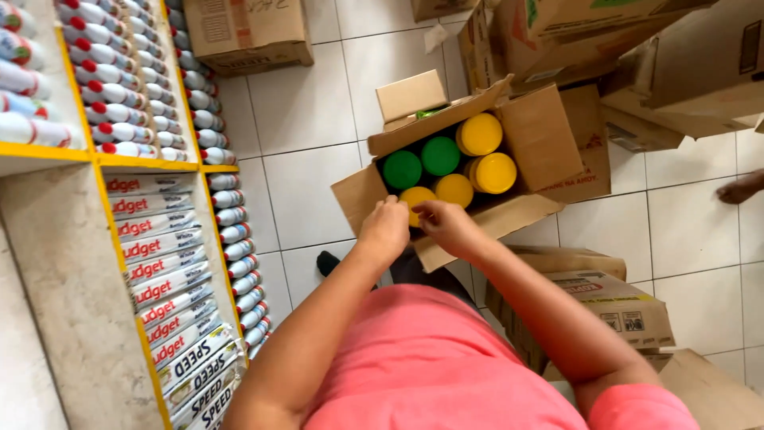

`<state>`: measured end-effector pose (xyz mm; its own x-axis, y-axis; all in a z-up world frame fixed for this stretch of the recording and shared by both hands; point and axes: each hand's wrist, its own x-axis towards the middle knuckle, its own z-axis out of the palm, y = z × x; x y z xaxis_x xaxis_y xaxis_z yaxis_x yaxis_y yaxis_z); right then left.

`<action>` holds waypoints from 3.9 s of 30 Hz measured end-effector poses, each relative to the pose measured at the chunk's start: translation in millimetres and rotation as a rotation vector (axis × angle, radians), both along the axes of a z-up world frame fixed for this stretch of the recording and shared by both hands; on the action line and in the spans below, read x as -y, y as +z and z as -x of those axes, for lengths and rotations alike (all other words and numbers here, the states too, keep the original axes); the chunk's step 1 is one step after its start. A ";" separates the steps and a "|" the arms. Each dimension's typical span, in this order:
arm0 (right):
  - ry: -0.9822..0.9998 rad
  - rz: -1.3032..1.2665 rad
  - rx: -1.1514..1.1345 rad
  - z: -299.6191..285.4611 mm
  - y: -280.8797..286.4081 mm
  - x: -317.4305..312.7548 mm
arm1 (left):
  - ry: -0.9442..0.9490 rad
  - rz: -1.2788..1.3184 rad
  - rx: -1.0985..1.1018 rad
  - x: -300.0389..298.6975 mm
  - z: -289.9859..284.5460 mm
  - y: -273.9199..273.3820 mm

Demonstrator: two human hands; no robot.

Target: The person stocks shelves in a store by taking detergent tubs from cardboard boxes on the floor and organizing them onto the display shelves.

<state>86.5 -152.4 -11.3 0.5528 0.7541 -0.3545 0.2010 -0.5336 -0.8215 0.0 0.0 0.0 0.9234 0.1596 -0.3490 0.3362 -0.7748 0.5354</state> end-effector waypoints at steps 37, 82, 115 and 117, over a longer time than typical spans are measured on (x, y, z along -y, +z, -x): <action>-0.246 -0.241 -0.200 -121.1 58.1 1.0 | 0.903 0.970 0.342 -34.0 -79.1 34.0; 1.011 -1.459 -0.454 390.5 623.4 -415.4 | 0.598 -0.075 1.752 -183.2 510.2 600.5; 0.663 -1.422 0.596 533.3 659.4 -610.8 | 1.585 -0.460 1.587 -430.7 606.6 657.9; 0.707 -1.318 0.510 534.6 657.8 -609.9 | 1.612 -0.393 1.569 -427.7 606.3 658.7</action>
<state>-448.1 457.6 646.5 -0.1780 0.5170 0.8372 0.4786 0.7889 -0.3854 -606.3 427.7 658.7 -0.5638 0.6584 0.4987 0.1909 -0.4835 0.8543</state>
